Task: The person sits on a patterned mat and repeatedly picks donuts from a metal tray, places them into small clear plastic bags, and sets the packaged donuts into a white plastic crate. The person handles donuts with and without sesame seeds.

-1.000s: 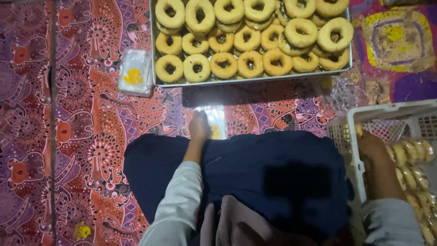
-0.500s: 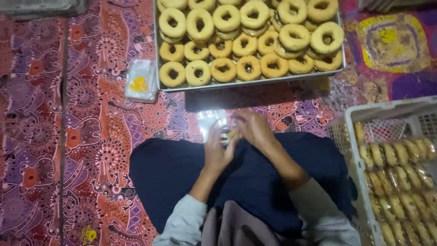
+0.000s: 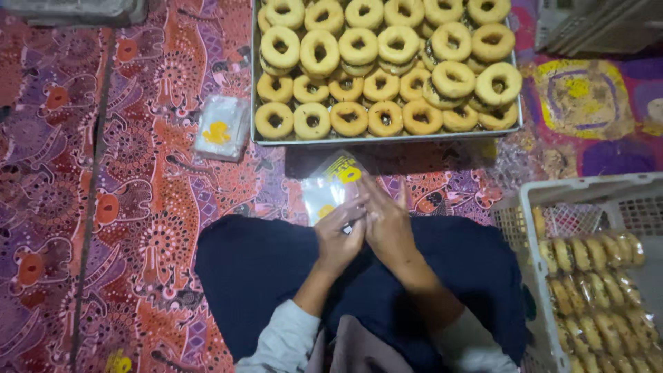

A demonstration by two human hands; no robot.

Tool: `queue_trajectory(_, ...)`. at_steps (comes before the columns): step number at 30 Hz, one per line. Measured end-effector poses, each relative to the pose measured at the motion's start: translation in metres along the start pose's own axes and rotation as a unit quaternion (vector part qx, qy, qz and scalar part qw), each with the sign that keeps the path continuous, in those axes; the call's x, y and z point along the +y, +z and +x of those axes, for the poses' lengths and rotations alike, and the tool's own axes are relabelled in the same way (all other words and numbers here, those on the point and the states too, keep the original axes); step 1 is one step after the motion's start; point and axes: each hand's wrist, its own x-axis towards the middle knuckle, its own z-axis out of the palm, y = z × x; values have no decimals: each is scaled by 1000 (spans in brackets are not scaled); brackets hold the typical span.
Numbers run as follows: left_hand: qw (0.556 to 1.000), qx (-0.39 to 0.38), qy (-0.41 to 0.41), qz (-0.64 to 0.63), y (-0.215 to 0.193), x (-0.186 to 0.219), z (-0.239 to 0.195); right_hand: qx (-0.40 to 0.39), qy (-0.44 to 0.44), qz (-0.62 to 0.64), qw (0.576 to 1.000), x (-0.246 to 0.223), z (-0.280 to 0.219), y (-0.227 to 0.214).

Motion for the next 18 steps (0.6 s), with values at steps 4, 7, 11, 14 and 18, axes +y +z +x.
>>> queue_trajectory(4, 899, 174, -211, -343, 1, 2, 18, -13, -49, 56, 997, 13, 7, 10)
queue_trajectory(7, 717, 232, -321, -573, -2, -26, 41, -79, -125, 164, 975, 15, 16, 8)
queue_trajectory(11, 744, 212, -299, -558, -9, -66, 64, -14, 191, 168, 967, 53, 72, -24)
queue_trajectory(14, 686, 250, -327, -600, -16, -75, 71, 59, 255, 75, 962, 121, 135, -63)
queue_trajectory(18, 594, 271, -376, -658, -16, -69, 81, -31, 234, -179, 955, 185, 194, -85)
